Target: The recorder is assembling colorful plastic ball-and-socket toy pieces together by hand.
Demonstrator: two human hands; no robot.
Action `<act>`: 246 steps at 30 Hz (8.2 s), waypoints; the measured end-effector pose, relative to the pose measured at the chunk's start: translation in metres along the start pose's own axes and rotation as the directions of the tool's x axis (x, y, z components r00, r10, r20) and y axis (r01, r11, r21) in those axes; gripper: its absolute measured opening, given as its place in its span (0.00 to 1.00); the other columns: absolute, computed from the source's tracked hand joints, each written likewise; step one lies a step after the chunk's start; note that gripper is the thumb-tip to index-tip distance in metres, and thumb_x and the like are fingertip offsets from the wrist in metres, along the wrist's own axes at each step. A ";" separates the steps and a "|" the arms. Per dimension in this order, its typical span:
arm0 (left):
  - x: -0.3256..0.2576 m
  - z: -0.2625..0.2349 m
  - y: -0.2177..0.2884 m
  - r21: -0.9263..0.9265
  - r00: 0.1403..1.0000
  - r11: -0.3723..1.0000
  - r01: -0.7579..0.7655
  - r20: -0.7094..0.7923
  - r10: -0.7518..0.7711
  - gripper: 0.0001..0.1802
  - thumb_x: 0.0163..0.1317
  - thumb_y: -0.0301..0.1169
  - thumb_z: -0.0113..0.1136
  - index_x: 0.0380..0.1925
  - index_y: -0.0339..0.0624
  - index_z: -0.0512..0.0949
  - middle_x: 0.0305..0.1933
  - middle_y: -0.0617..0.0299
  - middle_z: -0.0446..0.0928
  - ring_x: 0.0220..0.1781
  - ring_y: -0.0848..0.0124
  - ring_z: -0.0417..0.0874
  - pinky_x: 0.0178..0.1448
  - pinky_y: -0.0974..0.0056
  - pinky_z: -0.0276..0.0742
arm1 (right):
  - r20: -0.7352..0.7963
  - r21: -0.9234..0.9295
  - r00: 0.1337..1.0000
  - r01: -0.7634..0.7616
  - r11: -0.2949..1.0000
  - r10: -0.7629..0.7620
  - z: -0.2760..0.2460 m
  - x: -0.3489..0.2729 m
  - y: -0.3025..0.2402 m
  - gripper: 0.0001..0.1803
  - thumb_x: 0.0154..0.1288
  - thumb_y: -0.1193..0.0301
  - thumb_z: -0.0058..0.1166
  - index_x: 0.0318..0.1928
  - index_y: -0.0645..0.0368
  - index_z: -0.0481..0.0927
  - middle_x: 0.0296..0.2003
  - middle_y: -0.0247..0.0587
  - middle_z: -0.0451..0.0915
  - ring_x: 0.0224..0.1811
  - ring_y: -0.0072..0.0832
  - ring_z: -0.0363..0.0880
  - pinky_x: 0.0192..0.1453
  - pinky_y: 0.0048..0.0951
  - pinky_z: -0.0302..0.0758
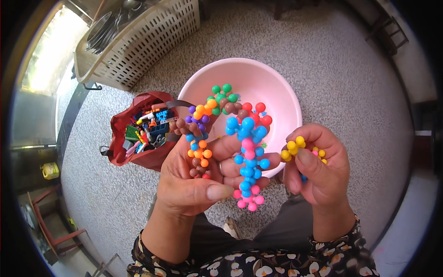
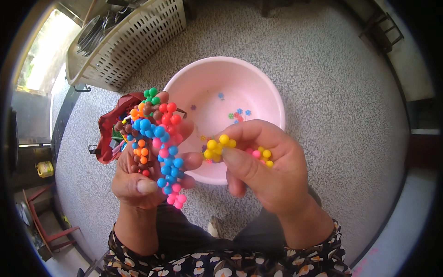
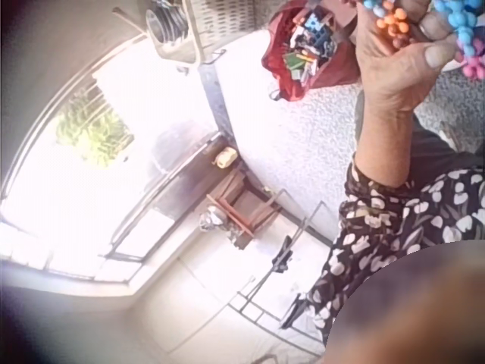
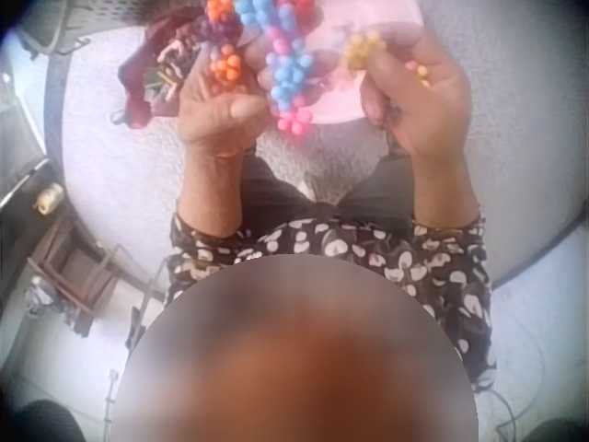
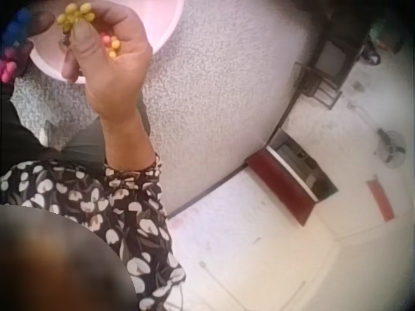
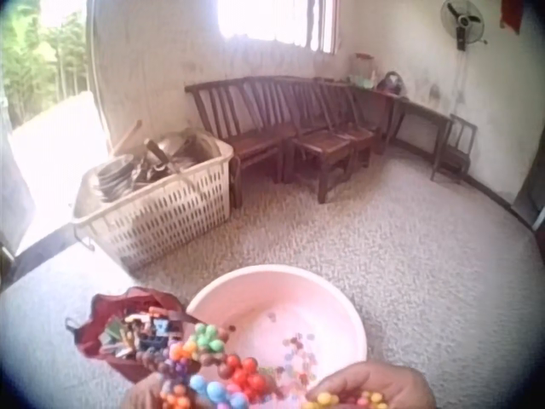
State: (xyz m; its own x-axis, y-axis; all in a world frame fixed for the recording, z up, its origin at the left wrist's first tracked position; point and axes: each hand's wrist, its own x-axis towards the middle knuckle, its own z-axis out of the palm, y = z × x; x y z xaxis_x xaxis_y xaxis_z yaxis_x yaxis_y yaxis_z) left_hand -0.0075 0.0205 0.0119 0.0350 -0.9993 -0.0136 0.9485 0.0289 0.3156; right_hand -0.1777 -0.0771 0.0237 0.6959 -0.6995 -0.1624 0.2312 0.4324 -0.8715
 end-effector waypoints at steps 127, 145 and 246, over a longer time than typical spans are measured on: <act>-0.011 0.000 -0.016 0.038 0.998 0.997 -0.062 0.015 0.062 0.63 0.26 0.12 0.52 0.66 0.53 0.31 0.57 0.63 0.51 0.63 0.68 0.52 0.67 0.60 0.42 | 0.625 -0.748 0.677 0.661 -0.053 -0.388 0.027 -0.005 0.002 0.14 0.41 0.75 0.59 0.35 0.59 0.79 0.29 0.39 0.77 0.21 0.27 0.73 0.20 0.22 0.65; -0.016 -0.020 -0.018 -0.002 0.987 0.989 -0.146 -0.062 0.146 0.27 0.52 0.20 0.53 0.55 0.35 0.61 0.59 0.55 0.61 0.64 0.62 0.60 0.65 0.56 0.56 | 0.714 -0.652 0.586 0.756 -0.059 -0.384 0.022 0.005 0.023 0.12 0.46 0.75 0.53 0.35 0.63 0.77 0.30 0.39 0.74 0.21 0.23 0.72 0.21 0.20 0.69; -0.021 0.012 -0.002 -0.189 0.972 0.980 0.052 -0.215 -0.093 0.46 0.46 0.23 0.46 0.65 0.41 0.37 0.69 0.48 0.42 0.68 0.43 0.43 0.65 0.36 0.42 | 0.124 0.248 0.967 -0.246 0.937 0.221 -0.007 0.000 0.002 0.22 0.61 0.66 0.51 0.47 0.71 0.64 0.27 0.42 0.71 0.14 0.13 0.62 0.10 0.14 0.58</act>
State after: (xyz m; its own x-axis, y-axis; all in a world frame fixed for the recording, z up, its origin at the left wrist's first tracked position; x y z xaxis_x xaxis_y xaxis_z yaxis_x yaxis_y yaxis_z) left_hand -0.0134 0.0407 0.0227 0.0133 -0.9689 -0.2470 0.9915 -0.0192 0.1289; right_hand -0.1822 -0.0796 0.0187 0.8086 -0.5107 -0.2921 0.2141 0.7179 -0.6624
